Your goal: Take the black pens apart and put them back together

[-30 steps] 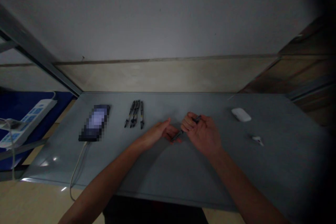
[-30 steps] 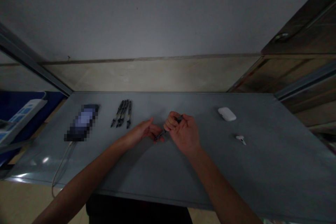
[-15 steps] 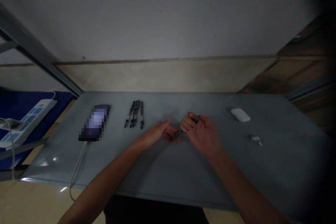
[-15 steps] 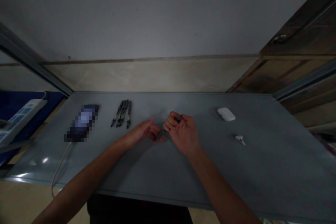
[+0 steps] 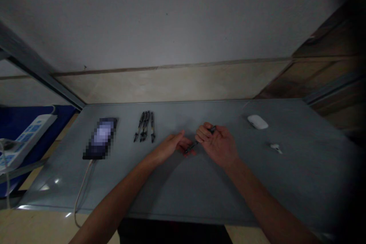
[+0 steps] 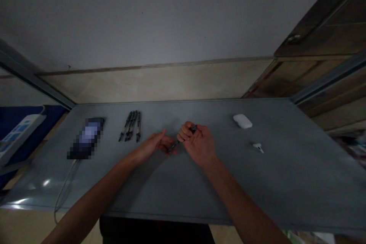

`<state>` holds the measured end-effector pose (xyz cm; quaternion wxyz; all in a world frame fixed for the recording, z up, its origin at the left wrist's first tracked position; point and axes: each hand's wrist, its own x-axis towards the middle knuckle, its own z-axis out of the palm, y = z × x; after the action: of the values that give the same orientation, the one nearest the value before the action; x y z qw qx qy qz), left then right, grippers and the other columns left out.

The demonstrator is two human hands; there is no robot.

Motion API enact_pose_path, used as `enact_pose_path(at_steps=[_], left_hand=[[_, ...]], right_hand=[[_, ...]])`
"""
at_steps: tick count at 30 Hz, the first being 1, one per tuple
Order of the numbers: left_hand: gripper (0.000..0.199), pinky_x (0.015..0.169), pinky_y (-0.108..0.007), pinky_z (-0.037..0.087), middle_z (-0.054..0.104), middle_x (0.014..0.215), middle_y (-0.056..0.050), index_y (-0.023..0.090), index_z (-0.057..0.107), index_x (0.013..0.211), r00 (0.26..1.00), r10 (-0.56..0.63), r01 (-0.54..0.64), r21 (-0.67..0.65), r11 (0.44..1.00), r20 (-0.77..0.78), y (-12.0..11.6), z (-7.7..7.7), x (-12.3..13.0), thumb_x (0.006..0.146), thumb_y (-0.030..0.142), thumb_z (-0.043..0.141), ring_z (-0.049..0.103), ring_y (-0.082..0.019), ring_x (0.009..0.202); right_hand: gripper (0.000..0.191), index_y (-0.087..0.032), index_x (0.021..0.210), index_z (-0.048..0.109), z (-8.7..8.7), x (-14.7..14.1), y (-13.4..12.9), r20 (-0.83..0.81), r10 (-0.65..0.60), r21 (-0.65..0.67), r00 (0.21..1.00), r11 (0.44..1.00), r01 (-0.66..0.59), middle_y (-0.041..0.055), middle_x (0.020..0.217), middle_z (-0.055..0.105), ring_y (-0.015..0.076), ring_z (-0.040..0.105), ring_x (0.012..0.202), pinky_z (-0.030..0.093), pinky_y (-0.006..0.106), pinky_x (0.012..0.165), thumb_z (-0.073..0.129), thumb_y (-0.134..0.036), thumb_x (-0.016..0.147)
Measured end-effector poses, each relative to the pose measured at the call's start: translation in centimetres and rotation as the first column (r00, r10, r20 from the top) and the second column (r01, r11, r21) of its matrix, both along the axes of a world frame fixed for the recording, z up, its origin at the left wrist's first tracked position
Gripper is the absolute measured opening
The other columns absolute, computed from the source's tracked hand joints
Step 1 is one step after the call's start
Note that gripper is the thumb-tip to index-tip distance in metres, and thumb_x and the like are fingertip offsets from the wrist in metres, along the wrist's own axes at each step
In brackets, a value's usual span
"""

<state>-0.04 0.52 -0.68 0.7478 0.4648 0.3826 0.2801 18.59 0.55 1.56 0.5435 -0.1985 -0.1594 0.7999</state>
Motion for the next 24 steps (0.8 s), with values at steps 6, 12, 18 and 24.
enact_pose_path(at_steps=[6, 12, 18, 24], left_hand=[[0.077, 0.071, -0.036, 0.049, 0.074, 0.083, -0.018, 0.006, 0.072, 0.095, 1.0, -0.007, 0.008, 0.031, 0.999, -0.021, -0.1, 0.38, -0.04, 0.084, 0.078, 0.045, 0.065, -0.023, 0.073], [0.071, 0.07, -0.034, 0.049, 0.075, 0.083, -0.017, 0.006, 0.072, 0.097, 0.997, -0.021, 0.027, 0.083, 0.996, -0.079, -0.14, 0.64, -0.15, 0.089, 0.072, 0.045, 0.066, -0.021, 0.07], [0.07, 0.069, -0.035, 0.051, 0.075, 0.084, -0.017, 0.007, 0.072, 0.095, 0.996, -0.01, 0.019, 0.098, 0.995, -0.093, 0.06, 0.12, -0.03, 0.087, 0.072, 0.047, 0.067, -0.022, 0.07], [0.073, 0.069, -0.035, 0.051, 0.075, 0.084, -0.017, 0.007, 0.073, 0.096, 0.994, -0.026, 0.037, 0.111, 0.993, -0.102, 0.01, 0.43, -0.04, 0.088, 0.073, 0.043, 0.067, -0.022, 0.07]], right_hand=[[0.018, -0.022, 0.072, 0.049, 0.05, -0.12, -0.01, 0.012, -0.012, 0.011, 1.0, 1.0, 0.012, -0.0029, 0.064, 0.026, 0.0153, 0.03, 0.057, 0.037, 0.03, 0.057, 0.046, -0.028, 0.089], [0.018, -0.022, 0.071, 0.048, -0.22, -0.11, 0.1, 0.003, 0.005, 0.014, 1.0, 1.0, -0.006, -0.0028, 0.065, 0.027, 0.015, 0.031, 0.057, 0.04, 0.029, 0.059, 0.049, -0.03, 0.088], [0.022, -0.022, 0.067, 0.043, 0.07, 0.1, 0.03, 0.016, 0.001, 0.024, 1.0, 1.0, -0.001, -0.0029, 0.064, 0.024, 0.0153, 0.029, 0.058, 0.037, 0.029, 0.058, 0.049, -0.029, 0.087], [0.024, -0.021, 0.067, 0.042, 0.14, 0.02, -0.03, 0.019, 0.001, 0.021, 1.0, 1.0, -0.001, -0.0033, 0.065, 0.02, 0.0154, 0.025, 0.058, 0.035, 0.029, 0.057, 0.046, -0.029, 0.089]])
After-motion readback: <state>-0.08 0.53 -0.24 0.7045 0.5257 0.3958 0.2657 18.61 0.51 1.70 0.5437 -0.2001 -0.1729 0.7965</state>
